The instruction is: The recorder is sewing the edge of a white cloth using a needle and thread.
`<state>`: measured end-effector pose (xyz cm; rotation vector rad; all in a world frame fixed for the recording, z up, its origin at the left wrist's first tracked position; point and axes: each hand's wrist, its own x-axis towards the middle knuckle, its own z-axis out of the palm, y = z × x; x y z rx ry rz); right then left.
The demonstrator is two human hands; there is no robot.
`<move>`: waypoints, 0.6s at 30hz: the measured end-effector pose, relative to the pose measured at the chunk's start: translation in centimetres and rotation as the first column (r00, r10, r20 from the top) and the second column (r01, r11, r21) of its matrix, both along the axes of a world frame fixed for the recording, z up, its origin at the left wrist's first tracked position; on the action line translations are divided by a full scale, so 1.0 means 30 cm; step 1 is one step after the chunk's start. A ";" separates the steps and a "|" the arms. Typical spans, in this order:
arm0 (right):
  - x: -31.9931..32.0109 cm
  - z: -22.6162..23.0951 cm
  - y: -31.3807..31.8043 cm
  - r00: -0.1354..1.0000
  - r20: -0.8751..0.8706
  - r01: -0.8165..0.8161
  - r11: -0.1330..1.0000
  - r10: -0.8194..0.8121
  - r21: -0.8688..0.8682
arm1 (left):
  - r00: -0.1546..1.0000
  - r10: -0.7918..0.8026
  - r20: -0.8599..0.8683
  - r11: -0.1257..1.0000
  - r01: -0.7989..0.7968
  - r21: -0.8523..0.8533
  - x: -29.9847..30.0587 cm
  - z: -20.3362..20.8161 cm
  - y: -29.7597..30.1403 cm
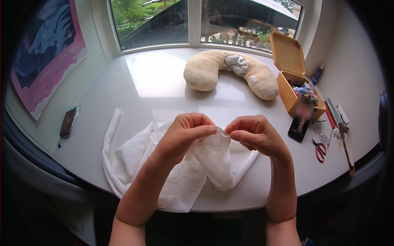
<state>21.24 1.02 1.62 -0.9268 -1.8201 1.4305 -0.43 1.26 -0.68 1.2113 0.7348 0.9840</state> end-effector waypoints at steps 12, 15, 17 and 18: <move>0.011 -0.002 0.004 1.000 -0.007 0.023 1.000 -0.023 0.003 | 0.995 -0.003 -0.104 0.999 0.007 0.042 -0.002 0.005 0.001; 0.013 -0.002 0.006 0.999 0.021 0.034 0.999 -0.035 0.033 | 0.992 0.033 -0.118 0.997 -0.025 0.067 -0.012 0.007 -0.001; 0.011 -0.004 0.006 0.997 0.047 0.052 0.997 -0.055 0.058 | 0.992 0.040 -0.122 0.997 -0.031 0.067 -0.013 0.011 -0.002; 0.010 -0.005 0.006 0.997 0.047 0.053 0.997 -0.056 0.058 | 0.991 0.047 -0.126 0.997 -0.039 0.068 -0.013 0.013 -0.003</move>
